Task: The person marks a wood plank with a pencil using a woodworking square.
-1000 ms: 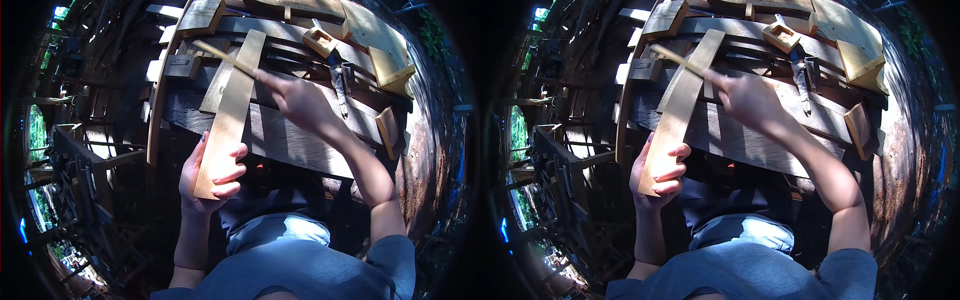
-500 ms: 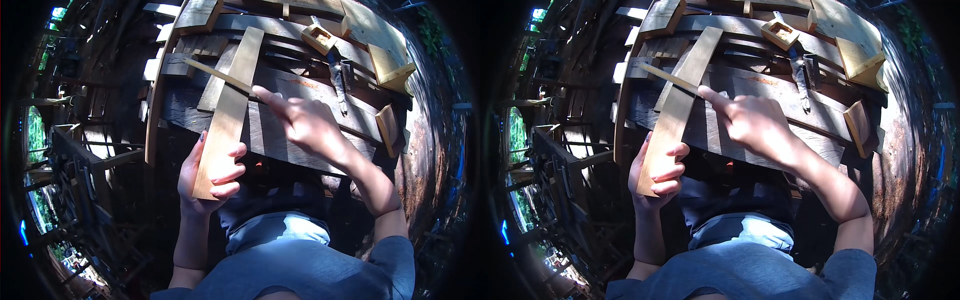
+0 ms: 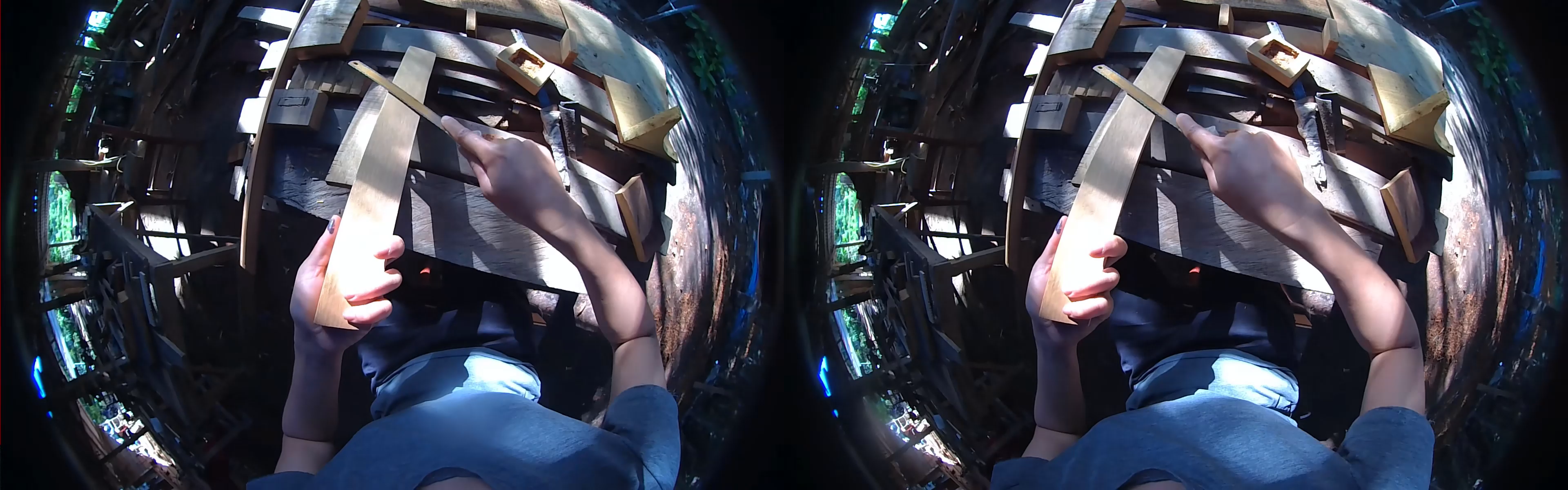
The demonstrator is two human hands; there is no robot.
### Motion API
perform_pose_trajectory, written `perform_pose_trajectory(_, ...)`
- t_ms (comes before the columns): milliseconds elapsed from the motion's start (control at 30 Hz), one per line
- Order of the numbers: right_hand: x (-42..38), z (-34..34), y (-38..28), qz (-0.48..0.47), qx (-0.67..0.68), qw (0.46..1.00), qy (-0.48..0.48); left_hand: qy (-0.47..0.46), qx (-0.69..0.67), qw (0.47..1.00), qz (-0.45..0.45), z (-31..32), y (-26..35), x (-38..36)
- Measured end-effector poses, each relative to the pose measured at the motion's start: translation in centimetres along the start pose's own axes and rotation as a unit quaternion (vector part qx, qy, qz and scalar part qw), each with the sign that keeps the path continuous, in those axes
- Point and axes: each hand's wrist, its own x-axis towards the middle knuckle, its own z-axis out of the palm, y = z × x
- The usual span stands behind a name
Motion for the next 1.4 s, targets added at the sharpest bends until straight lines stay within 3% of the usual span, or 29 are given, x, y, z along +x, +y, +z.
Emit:
perform_pose_trajectory(67,0.0,-0.3,0.2,0.013,-0.016,1.000,-0.004,0.001,-0.003,1.000,-0.006,0.0,0.0,0.1)
perform_pose_trajectory(133,3.5,-0.6,1.2,0.110,0.004,0.992,-0.056,-0.003,0.002,1.000,-0.009,0.1,-0.2,0.1)
perform_pose_trajectory(167,5.8,1.6,3.4,0.121,0.040,0.992,-0.008,-0.001,0.008,1.000,-0.005,0.0,-0.3,0.1)
perform_pose_trajectory(200,7.7,3.2,5.6,0.071,0.033,0.995,0.064,0.000,0.016,1.000,0.002,-0.1,-0.2,0.1)
perform_pose_trajectory(233,9.3,2.4,5.3,0.138,0.037,0.990,-0.008,-0.003,0.023,1.000,0.004,0.0,-0.1,0.1)
perform_pose_trajectory(333,10.3,2.5,5.7,0.097,-0.019,0.995,0.019,-0.007,0.012,1.000,0.001,0.1,0.2,0.1)
perform_pose_trajectory(433,10.0,2.6,6.2,0.115,-0.039,0.992,-0.023,-0.003,0.010,1.000,0.006,0.7,0.1,0.1)
perform_pose_trajectory(500,10.2,3.5,7.1,0.093,-0.024,0.995,0.015,-0.015,0.012,1.000,0.016,0.7,0.2,-0.4)
perform_pose_trajectory(567,10.2,3.9,7.4,0.097,-0.044,0.994,0.021,0.018,0.064,0.995,0.079,1.5,0.0,-1.1)
perform_pose_trajectory(633,9.9,3.8,7.4,0.098,-0.065,0.993,0.023,-0.003,0.007,0.996,0.094,1.6,-1.0,-2.1)
perform_pose_trajectory(700,9.8,3.9,7.5,0.080,-0.063,0.994,0.045,-0.004,0.207,0.944,0.256,1.9,-2.4,-2.4)
perform_pose_trajectory(733,9.8,4.2,7.5,0.063,-0.066,0.993,0.079,-0.009,0.217,0.943,0.251,1.3,-2.3,-2.3)
perform_pose_trajectory(767,9.9,4.4,7.6,0.063,-0.063,0.993,0.081,0.039,0.323,0.908,0.264,1.1,-2.7,-2.0)
perform_pose_trajectory(833,9.0,3.7,6.2,0.077,-0.042,0.995,0.047,0.076,0.381,0.885,0.257,0.3,-2.9,-1.7)
perform_pose_trajectory(867,8.4,4.5,6.0,0.022,-0.040,0.994,0.103,0.066,0.357,0.894,0.262,0.5,-3.1,-1.6)
perform_pose_trajectory(900,6.3,2.3,3.4,0.030,-0.011,0.998,0.046,0.068,0.355,0.895,0.260,0.8,-3.2,-1.5)
perform_pose_trajectory(933,4.7,3.6,3.4,-0.060,0.021,0.991,0.121,0.087,0.369,0.881,0.283,1.2,-3.2,-1.6)
perform_pose_trajectory(1000,1.2,1.7,0.0,-0.098,0.015,0.994,0.052,0.117,0.363,0.863,0.330,2.0,-3.5,-1.6)
perform_pose_trajectory(1033,-0.3,0.7,-1.2,-0.083,0.089,0.991,0.049,0.122,0.359,0.863,0.332,2.2,-3.7,-1.5)
perform_pose_trajectory(1200,-1.0,-0.2,-1.7,-0.060,0.136,0.989,0.019,0.122,0.405,0.835,0.351,2.6,-4.2,-1.3)
perform_pose_trajectory(1300,3.0,-1.6,-1.0,0.081,0.143,0.983,-0.075,0.126,0.386,0.843,0.353,2.3,-4.6,-1.2)
perform_pose_trajectory(1367,6.6,1.8,1.9,0.115,0.134,0.984,0.014,0.128,0.403,0.836,0.350,2.0,-4.5,-1.3)
perform_pose_trajectory(1400,8.4,3.8,3.9,0.073,0.126,0.987,0.062,0.128,0.400,0.838,0.348,2.0,-4.4,-1.3)
